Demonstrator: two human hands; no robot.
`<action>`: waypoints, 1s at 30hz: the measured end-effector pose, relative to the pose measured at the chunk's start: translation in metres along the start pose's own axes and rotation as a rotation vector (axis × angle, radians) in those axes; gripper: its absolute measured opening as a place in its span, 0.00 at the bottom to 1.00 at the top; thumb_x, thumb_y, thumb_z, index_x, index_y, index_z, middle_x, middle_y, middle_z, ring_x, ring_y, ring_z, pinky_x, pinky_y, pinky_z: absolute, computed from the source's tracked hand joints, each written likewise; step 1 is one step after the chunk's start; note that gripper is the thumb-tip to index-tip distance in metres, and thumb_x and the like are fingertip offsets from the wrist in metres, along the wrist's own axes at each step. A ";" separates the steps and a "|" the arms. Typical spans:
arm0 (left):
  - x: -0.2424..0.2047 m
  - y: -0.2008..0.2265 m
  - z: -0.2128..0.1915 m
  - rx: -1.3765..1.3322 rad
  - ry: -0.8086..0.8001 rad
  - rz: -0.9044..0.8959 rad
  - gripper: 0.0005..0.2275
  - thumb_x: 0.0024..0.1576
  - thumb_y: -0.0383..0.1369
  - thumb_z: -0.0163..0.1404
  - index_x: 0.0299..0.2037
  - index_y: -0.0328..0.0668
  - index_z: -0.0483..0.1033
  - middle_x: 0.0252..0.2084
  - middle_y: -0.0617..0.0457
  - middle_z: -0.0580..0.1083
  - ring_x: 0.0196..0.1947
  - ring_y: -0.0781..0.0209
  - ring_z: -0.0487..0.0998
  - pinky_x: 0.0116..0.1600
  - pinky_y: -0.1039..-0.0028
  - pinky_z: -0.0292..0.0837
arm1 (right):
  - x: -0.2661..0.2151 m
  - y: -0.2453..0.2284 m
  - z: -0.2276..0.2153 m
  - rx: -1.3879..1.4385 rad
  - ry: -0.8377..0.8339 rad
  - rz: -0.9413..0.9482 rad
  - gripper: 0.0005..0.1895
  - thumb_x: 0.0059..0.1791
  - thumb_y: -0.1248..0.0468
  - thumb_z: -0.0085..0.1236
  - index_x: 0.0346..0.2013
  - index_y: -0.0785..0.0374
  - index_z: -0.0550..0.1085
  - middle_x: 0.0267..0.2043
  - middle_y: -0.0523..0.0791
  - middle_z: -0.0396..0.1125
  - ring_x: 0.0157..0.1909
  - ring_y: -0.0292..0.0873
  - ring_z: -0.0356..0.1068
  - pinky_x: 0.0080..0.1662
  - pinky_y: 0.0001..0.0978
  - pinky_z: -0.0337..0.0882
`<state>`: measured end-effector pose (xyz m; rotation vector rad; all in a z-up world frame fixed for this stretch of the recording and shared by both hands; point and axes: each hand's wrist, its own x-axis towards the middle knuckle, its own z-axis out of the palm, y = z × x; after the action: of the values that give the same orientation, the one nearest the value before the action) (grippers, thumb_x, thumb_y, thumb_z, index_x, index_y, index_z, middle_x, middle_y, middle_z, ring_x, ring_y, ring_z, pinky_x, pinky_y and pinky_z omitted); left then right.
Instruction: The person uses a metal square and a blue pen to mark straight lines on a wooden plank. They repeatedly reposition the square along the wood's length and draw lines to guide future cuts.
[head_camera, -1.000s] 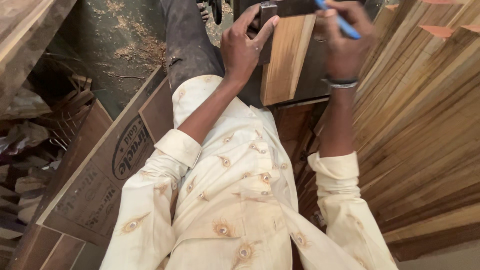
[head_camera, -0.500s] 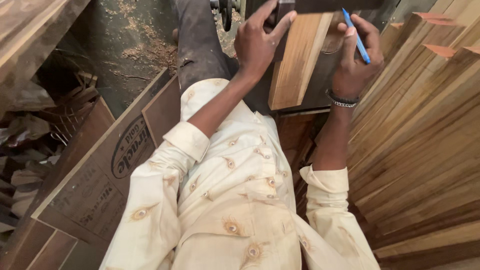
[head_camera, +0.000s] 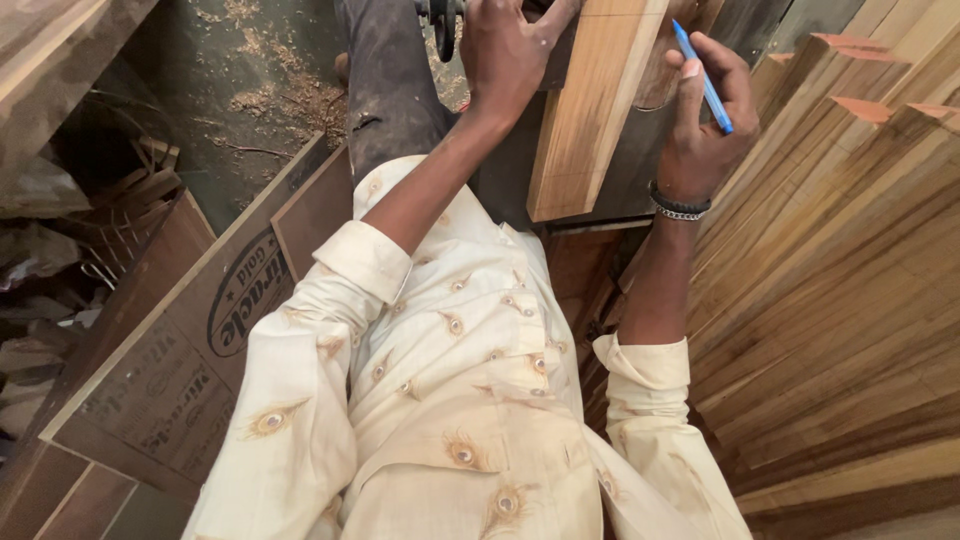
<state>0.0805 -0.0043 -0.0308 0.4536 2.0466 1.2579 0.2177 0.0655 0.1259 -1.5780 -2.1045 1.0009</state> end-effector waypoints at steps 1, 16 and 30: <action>0.000 0.002 -0.002 -0.004 -0.002 0.011 0.22 0.50 0.47 0.64 0.24 0.35 0.69 0.18 0.52 0.66 0.18 0.55 0.71 0.26 0.59 0.65 | 0.001 -0.001 0.000 0.001 -0.003 -0.003 0.11 0.61 0.68 0.54 0.56 0.72 0.75 0.48 0.50 0.77 0.53 0.40 0.77 0.57 0.30 0.75; 0.004 -0.002 -0.010 -0.183 -0.079 0.162 0.14 0.57 0.42 0.62 0.31 0.39 0.77 0.23 0.56 0.77 0.22 0.62 0.80 0.28 0.69 0.72 | 0.021 -0.011 0.015 0.091 -0.039 -0.112 0.11 0.63 0.66 0.54 0.57 0.70 0.76 0.51 0.50 0.76 0.55 0.41 0.78 0.56 0.31 0.77; 0.008 0.003 -0.009 -0.017 -0.062 0.127 0.18 0.53 0.45 0.65 0.32 0.38 0.77 0.24 0.50 0.75 0.24 0.53 0.79 0.30 0.62 0.73 | 0.067 0.065 0.023 -0.359 -0.098 -0.378 0.16 0.57 0.62 0.68 0.41 0.73 0.72 0.38 0.51 0.64 0.36 0.45 0.66 0.40 0.37 0.70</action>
<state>0.0681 -0.0035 -0.0283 0.6157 1.9794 1.3185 0.2266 0.1291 0.0547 -1.2139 -2.6342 0.6079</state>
